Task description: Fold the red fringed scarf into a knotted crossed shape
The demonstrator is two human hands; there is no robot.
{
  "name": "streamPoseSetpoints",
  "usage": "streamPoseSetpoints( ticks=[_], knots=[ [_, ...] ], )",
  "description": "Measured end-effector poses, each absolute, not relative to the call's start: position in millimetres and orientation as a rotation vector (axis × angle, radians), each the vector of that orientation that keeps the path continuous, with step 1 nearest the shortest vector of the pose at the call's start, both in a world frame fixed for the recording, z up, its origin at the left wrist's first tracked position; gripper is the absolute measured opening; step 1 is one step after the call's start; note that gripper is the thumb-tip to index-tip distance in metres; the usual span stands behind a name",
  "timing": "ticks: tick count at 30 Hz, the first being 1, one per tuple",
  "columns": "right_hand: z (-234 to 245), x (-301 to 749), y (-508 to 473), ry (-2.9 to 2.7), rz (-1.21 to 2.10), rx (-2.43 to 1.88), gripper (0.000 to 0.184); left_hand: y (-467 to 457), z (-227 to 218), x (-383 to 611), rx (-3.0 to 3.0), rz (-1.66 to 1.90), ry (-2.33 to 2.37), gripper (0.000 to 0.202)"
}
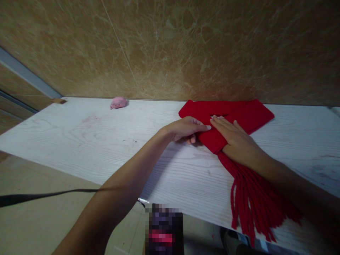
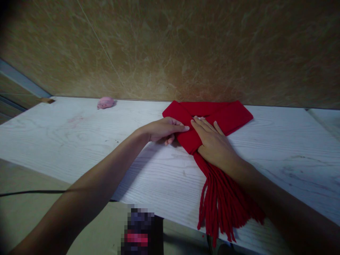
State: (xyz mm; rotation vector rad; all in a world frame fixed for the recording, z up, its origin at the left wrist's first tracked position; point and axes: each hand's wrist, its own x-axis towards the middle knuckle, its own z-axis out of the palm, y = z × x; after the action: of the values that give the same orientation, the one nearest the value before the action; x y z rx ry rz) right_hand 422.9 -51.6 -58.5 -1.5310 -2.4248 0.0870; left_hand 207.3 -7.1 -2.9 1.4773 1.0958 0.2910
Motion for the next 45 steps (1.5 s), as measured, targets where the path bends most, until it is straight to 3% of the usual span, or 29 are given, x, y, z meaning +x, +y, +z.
streamPoseSetpoints(
  ticks=[14, 22, 26, 31, 35, 40, 45],
  knots=[
    [-67.8, 432.7, -45.9, -2.432, 0.084, -1.452, 0.092, -11.1, 4.0, 207.8, 1.47, 0.239, 1.165, 0.047],
    [-63.5, 453.9, -42.9, -2.581, 0.179, -1.234, 0.083, -12.8, 6.4, 207.9, 1.473, 0.239, 1.152, 0.043],
    [-55.8, 473.9, -38.9, -2.61, 0.317, -1.155, 0.093, -12.6, 4.8, 205.1, 1.572, 0.245, 1.181, 0.031],
    [-47.0, 489.3, -28.5, -2.366, 0.303, -1.417, 0.065, -18.9, 6.1, 207.7, 1.878, 0.441, 1.311, 0.023],
    [-58.3, 498.3, -15.1, -2.264, 0.172, -1.647, 0.066, -16.2, 4.1, 205.2, 1.75, 0.32, 1.253, 0.023],
    [-79.8, 508.2, -2.2, -2.284, 0.073, -1.595, 0.066, -4.5, -3.9, 195.9, 1.581, 0.237, 1.168, 0.025],
    [-81.0, 506.6, -1.3, -2.304, 0.075, -1.608, 0.07, -4.0, -0.2, 191.0, 1.807, 0.337, 1.351, 0.017]
  ],
)
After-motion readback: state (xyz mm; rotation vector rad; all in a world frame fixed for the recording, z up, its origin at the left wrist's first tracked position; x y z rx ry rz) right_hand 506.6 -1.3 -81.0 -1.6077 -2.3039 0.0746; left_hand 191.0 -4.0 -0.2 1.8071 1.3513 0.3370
